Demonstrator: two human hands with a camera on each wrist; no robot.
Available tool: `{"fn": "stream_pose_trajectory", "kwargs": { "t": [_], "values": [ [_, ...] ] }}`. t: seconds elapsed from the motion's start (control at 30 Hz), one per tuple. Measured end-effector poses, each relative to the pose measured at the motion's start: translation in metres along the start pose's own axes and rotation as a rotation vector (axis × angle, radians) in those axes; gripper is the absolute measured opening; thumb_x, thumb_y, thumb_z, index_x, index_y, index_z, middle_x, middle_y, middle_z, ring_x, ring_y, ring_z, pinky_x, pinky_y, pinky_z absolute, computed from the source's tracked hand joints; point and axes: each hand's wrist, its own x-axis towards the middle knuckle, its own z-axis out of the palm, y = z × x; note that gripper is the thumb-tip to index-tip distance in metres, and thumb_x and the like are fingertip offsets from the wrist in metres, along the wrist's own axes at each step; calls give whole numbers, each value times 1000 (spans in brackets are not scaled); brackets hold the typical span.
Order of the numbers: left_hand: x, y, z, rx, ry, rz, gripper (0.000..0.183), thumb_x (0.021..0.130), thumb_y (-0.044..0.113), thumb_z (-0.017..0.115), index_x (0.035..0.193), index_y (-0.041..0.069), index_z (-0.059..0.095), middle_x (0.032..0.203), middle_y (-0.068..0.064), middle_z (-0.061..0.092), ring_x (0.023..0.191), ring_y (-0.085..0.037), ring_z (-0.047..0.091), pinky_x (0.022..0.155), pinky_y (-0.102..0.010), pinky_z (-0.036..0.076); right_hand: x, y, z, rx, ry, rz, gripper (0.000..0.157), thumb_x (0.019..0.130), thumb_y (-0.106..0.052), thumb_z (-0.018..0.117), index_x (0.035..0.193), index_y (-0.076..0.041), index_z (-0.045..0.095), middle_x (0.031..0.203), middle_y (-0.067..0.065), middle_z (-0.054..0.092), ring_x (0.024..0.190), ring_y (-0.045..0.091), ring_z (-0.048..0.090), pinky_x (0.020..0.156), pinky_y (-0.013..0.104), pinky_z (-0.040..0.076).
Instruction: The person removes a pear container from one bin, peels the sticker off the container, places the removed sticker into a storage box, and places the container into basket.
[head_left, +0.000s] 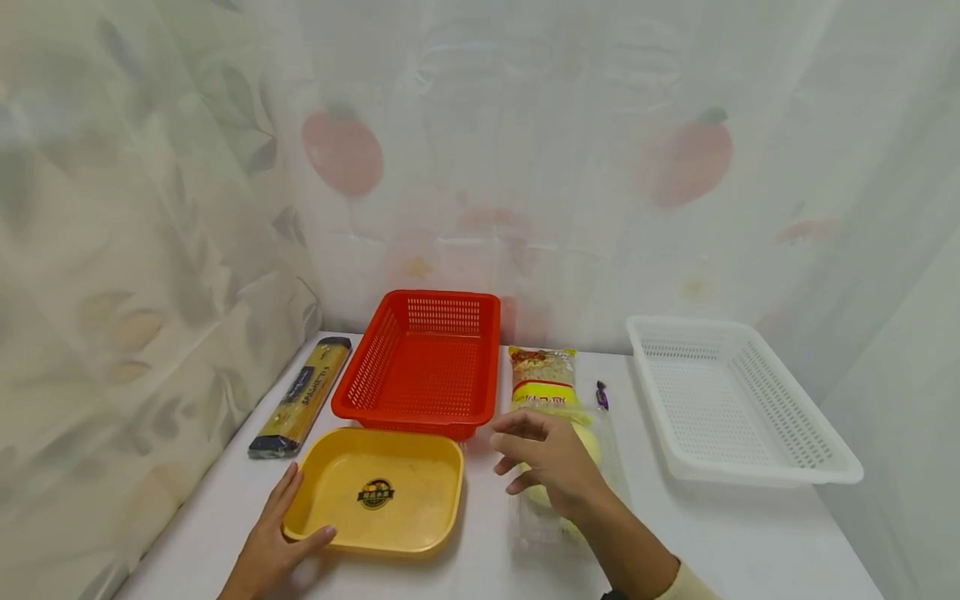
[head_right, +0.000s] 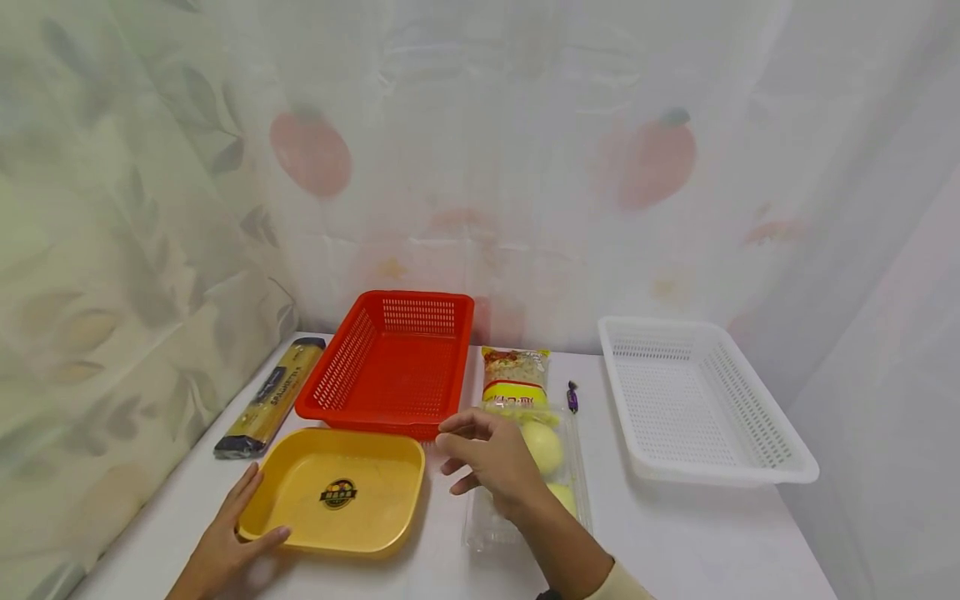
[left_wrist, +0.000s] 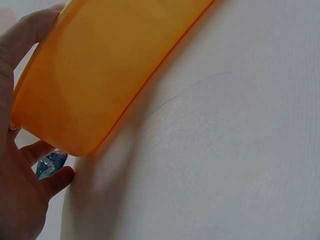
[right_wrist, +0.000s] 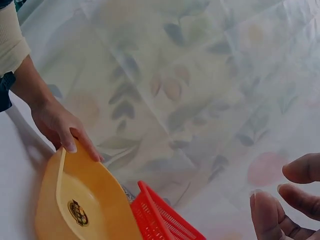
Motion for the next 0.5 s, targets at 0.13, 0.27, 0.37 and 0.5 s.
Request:
{"fn": "stream_pose_trajectory", "kwargs": {
  "t": [0.13, 0.27, 0.37, 0.5],
  "values": [
    [0, 1, 0, 4, -3, -12, 106, 78, 36, 80, 152, -4, 16, 159, -18, 5, 139, -48, 11, 102, -69, 17, -3, 1, -9, -6, 22, -5, 27, 86, -20, 74, 105, -2, 67, 100, 19, 63, 74, 30, 65, 54, 36, 56],
    [0, 2, -1, 17, -16, -40, 108, 78, 39, 80, 152, -4, 14, 159, -18, 4, 139, -47, 10, 102, -69, 16, -6, 3, -19, -11, 50, -31, 24, 87, -14, 71, 107, -2, 67, 101, 19, 61, 75, 30, 63, 54, 36, 55],
    [0, 2, -1, 30, -26, -61, 109, 78, 41, 79, 152, -3, 13, 159, -19, 3, 139, -47, 9, 103, -69, 16, -8, 5, -25, -23, 68, -60, 23, 86, -12, 71, 107, -2, 67, 102, 19, 60, 75, 31, 62, 55, 37, 54],
    [1, 2, 0, 36, -23, -57, 108, 78, 41, 79, 152, -3, 14, 159, -19, 4, 139, -47, 9, 103, -68, 16, -13, 9, -35, -44, 83, -90, 25, 85, -12, 71, 108, -2, 67, 102, 20, 60, 76, 33, 62, 56, 38, 55]
  ]
}}
